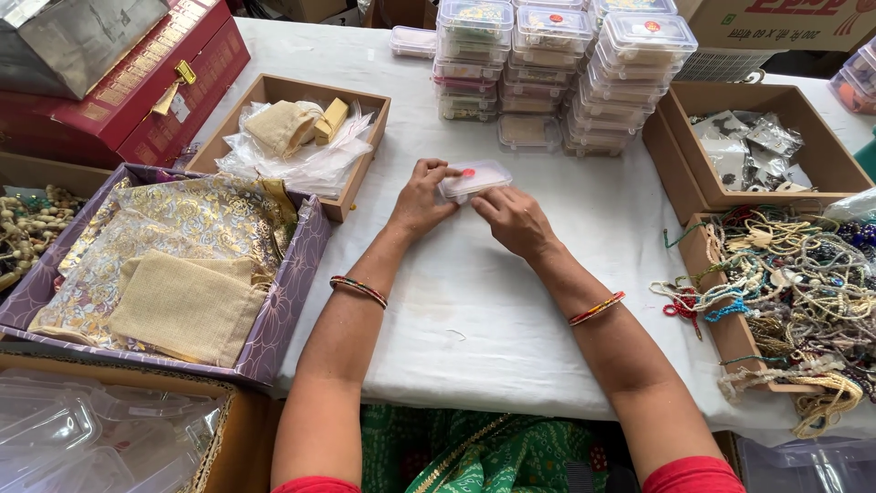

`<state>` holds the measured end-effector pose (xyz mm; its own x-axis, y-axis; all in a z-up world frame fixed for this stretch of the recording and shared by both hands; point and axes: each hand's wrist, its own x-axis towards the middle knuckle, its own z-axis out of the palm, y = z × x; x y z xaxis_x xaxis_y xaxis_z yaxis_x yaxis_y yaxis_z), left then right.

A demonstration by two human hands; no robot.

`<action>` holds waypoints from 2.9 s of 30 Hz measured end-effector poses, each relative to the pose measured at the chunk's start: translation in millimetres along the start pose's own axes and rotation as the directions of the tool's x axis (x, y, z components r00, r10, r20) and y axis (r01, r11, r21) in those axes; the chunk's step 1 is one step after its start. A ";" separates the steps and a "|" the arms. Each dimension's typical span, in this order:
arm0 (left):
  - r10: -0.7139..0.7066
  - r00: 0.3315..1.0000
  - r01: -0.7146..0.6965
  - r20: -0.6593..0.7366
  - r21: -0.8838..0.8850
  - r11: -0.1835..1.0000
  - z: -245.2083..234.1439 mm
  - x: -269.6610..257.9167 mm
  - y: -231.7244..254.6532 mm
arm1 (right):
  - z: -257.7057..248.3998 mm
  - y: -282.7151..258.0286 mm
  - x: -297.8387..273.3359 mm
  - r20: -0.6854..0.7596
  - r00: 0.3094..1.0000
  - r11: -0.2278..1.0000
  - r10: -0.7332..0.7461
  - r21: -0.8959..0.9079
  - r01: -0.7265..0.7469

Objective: The person sorts through a bin of beaded jewelry, selects specific necklaces and bracelets, and places them into small plastic bags and then into cloth pouches at a workstation.

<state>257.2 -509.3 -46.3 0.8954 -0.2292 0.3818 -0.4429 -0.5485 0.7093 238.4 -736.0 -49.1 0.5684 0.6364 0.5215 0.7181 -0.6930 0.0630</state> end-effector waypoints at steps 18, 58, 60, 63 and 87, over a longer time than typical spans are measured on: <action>-0.078 0.995 0.095 0.069 -0.284 0.954 -11.5 0.9 2.3 | -4.7 16.0 5.2 -0.002 0.888 0.637 0.460 0.698 -0.328; 0.159 0.980 -0.191 0.119 0.347 0.918 -4.5 -10.5 25.6 | -27.6 41.6 8.9 -0.433 0.888 0.907 0.156 -0.292 -0.302; 0.110 0.978 -0.170 0.178 0.372 0.912 -2.0 -11.8 23.7 | -23.9 48.7 10.7 -0.445 0.877 0.893 0.182 -0.298 -0.337; 0.043 0.976 -0.113 0.215 0.325 0.939 -1.6 -14.1 24.4 | -14.2 62.0 15.9 -0.440 0.871 0.868 0.219 -0.320 -0.380; -0.071 0.945 -0.065 0.318 0.397 0.915 -0.3 -9.2 24.4 | 23.1 73.1 21.9 -0.272 0.897 0.790 0.348 -0.430 -0.437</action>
<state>238.2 -520.4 -32.3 0.8928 -0.4338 0.1217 -0.4450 -0.8066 0.3890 312.6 -764.9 -52.6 0.6507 0.2377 0.7212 0.1470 -0.9712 0.1876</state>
